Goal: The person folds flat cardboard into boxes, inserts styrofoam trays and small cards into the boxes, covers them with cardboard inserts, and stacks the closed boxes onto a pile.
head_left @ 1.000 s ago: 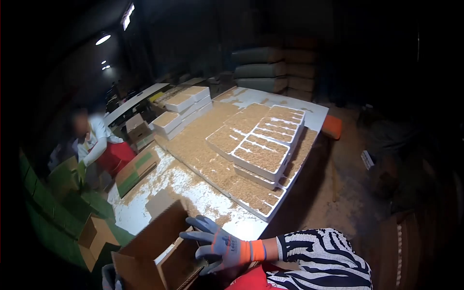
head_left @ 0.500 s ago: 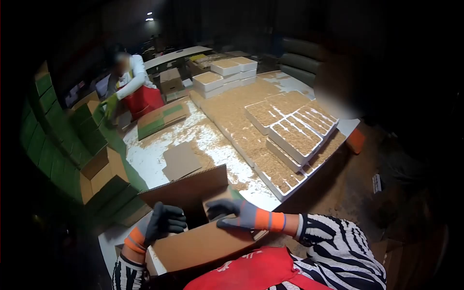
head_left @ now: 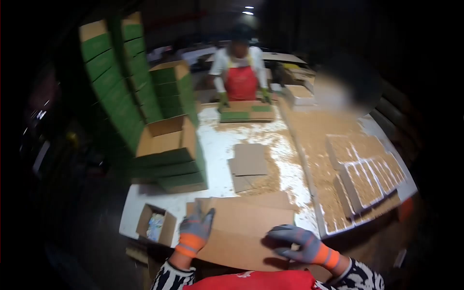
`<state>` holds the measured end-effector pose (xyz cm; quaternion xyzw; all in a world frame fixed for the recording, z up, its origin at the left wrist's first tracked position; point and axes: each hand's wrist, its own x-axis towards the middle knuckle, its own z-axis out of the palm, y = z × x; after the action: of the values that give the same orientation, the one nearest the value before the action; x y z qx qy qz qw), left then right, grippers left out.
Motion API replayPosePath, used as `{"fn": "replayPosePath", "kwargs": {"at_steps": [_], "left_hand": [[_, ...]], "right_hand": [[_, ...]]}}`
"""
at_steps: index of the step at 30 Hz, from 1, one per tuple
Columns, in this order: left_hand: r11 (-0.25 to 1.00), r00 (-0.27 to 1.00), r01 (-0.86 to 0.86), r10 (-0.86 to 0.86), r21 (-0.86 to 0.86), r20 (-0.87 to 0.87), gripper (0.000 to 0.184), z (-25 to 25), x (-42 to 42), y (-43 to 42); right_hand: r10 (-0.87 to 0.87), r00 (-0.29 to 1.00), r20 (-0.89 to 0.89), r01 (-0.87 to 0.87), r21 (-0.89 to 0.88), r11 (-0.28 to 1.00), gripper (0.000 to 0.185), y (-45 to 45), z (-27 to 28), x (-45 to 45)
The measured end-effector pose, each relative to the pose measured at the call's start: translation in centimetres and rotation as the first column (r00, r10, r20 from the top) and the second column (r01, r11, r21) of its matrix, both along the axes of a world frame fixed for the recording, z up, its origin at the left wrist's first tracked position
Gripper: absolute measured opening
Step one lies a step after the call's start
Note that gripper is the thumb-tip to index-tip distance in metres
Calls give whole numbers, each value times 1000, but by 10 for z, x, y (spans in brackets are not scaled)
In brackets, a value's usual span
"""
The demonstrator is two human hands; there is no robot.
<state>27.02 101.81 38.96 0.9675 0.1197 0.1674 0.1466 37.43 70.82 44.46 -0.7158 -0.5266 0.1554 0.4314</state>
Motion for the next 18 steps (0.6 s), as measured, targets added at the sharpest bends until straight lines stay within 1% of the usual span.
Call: {"fn": "replayPosePath", "kwargs": {"at_steps": [1,2,3,4,5,6,7,8,9,10,11,12,13,14,15,16,17,18], "left_hand": [[945,968,192,-138,264,-211,44,-18,-5,14],[954,994,59,-28,294,-107,43,-5,-3,5],[990,982,-117,127,74,-143,46,19,-3,-11],[992,994,-81,87,95,-69,47,38,-11,-24],[991,1000,-27,26,129,8,48,59,-16,-36],[988,991,-76,89,134,-95,53,86,-21,-53],[975,987,-72,41,209,153,52,90,-24,-58],[955,927,-78,-36,286,372,51,89,-29,-63],[965,880,-26,-101,259,465,48,100,-31,-56],[969,817,41,-173,244,551,49,113,-33,-46],[969,712,227,-234,99,662,42,95,-23,-22],[914,719,277,8,-296,695,38,60,-11,-14],[700,672,347,279,-625,686,45,26,2,-7],[-196,789,544,449,-816,418,48,-30,10,26],[-336,870,439,390,-833,301,39,-39,15,42],[-103,920,321,271,-942,283,33,-27,9,38],[240,963,190,145,-952,229,31,-15,2,32],[480,983,138,38,-866,177,34,0,-1,30]], "right_hand": [[-278,904,-326,303,28,953,40,-11,-9,10],[-336,717,-611,563,223,795,52,-11,-29,34],[-377,606,-700,608,102,787,55,-17,-46,55],[-443,478,-758,643,-41,765,59,-26,-67,74],[-275,814,-511,349,54,935,59,-46,-104,87],[-9,982,-190,20,57,998,59,-61,-136,100],[-20,647,-762,41,8,999,56,-50,-112,106],[-111,25,-994,220,-103,970,57,-36,-86,111],[-29,68,-997,306,-7,952,55,-15,-40,90],[52,116,-992,397,94,913,53,-5,-19,73],[-137,559,-818,445,156,882,47,-10,-20,76],[-166,717,-677,387,189,902,44,-14,-21,75],[-194,838,-509,335,200,921,40,-12,-13,67],[-231,918,-323,303,193,933,37,-14,-7,57],[-160,987,4,154,253,955,35,-7,-20,48],[-90,941,326,17,221,975,33,2,-32,33],[19,935,353,-85,174,981,25,1,-33,10],[204,909,364,-231,31,973,21,5,-39,-4]]}}
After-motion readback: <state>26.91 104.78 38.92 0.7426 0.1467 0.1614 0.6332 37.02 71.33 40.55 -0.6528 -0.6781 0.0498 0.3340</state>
